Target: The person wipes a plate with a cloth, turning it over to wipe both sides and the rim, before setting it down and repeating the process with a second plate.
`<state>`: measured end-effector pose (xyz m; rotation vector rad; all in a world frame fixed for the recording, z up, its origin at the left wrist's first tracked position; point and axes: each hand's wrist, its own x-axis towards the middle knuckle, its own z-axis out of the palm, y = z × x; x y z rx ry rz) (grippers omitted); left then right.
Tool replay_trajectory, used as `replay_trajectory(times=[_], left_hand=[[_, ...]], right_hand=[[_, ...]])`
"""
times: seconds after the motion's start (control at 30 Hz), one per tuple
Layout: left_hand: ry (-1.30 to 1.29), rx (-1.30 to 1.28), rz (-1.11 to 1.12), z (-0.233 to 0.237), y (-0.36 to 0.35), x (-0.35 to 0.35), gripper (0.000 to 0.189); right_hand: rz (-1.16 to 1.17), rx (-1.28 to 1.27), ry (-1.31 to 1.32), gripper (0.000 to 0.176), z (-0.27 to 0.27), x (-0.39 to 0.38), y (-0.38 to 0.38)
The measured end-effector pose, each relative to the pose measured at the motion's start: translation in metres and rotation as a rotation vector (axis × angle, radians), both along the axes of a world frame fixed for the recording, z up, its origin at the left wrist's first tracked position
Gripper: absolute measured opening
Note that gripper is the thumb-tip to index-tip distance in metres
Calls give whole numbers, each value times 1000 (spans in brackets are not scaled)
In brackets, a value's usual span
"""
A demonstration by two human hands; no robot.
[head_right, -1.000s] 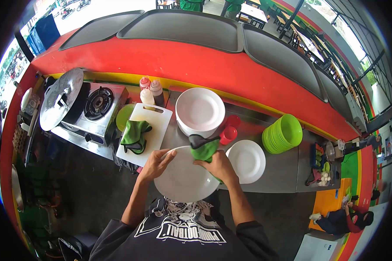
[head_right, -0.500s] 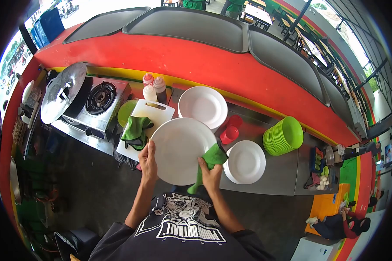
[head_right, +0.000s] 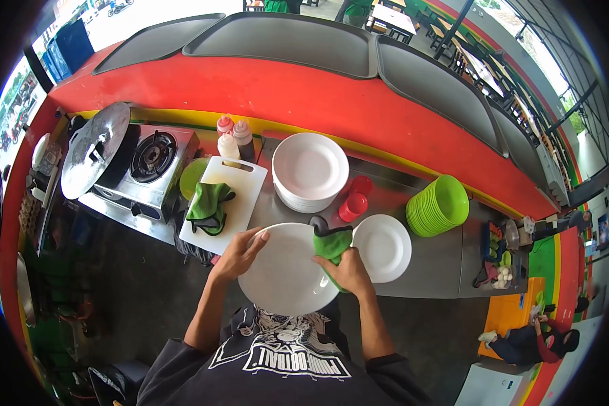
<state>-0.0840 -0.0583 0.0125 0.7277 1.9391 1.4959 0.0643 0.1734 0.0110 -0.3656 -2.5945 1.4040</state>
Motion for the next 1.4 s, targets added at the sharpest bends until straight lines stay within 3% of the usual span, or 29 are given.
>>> replay_trajectory(times=[0.1, 0.23, 0.33, 0.43, 0.53, 0.57, 0.7, 0.8, 0.9, 1.07, 1.13, 1.33, 1.4], left_hand=[[59, -5, -21, 19, 5, 3, 38], [255, 45, -108, 21, 17, 6, 38], [255, 31, -100, 28, 16, 4, 37], [71, 113, 96, 15, 7, 3, 37], [-74, 314, 418, -12, 7, 5, 41], [-187, 443, 554, -9, 16, 12, 43], [-193, 521, 752, -35, 28, 25, 40], [-272, 521, 691, -32, 24, 23, 41], [-323, 519, 497, -13, 14, 10, 41], [4, 293, 253, -4, 4, -3, 40], [-10, 78, 154, 4, -6, -4, 40], [108, 50, -126, 19, 3, 6, 35], [126, 93, -105, 19, 6, 9, 32]], right_hand=[[-11, 111, -131, 41, 5, -6, 6], [108, 187, -28, 38, 39, -25, -7], [134, 159, -9, 35, 46, -34, -6], [-35, 64, 26, 33, 31, -35, -2], [-298, -87, 256, 33, -8, -32, -11], [-386, -246, 234, 27, -22, -28, -21], [-584, -344, 335, 29, -41, -26, -55], [-506, -432, 242, 28, -36, -21, -43], [-443, -384, 313, 21, -39, -20, -26], [-178, -217, 167, 22, -3, -15, -17], [-127, -127, 133, 25, 2, -17, -10], [129, 209, -39, 32, 45, -26, -15], [127, 198, -21, 32, 50, -29, -18]])
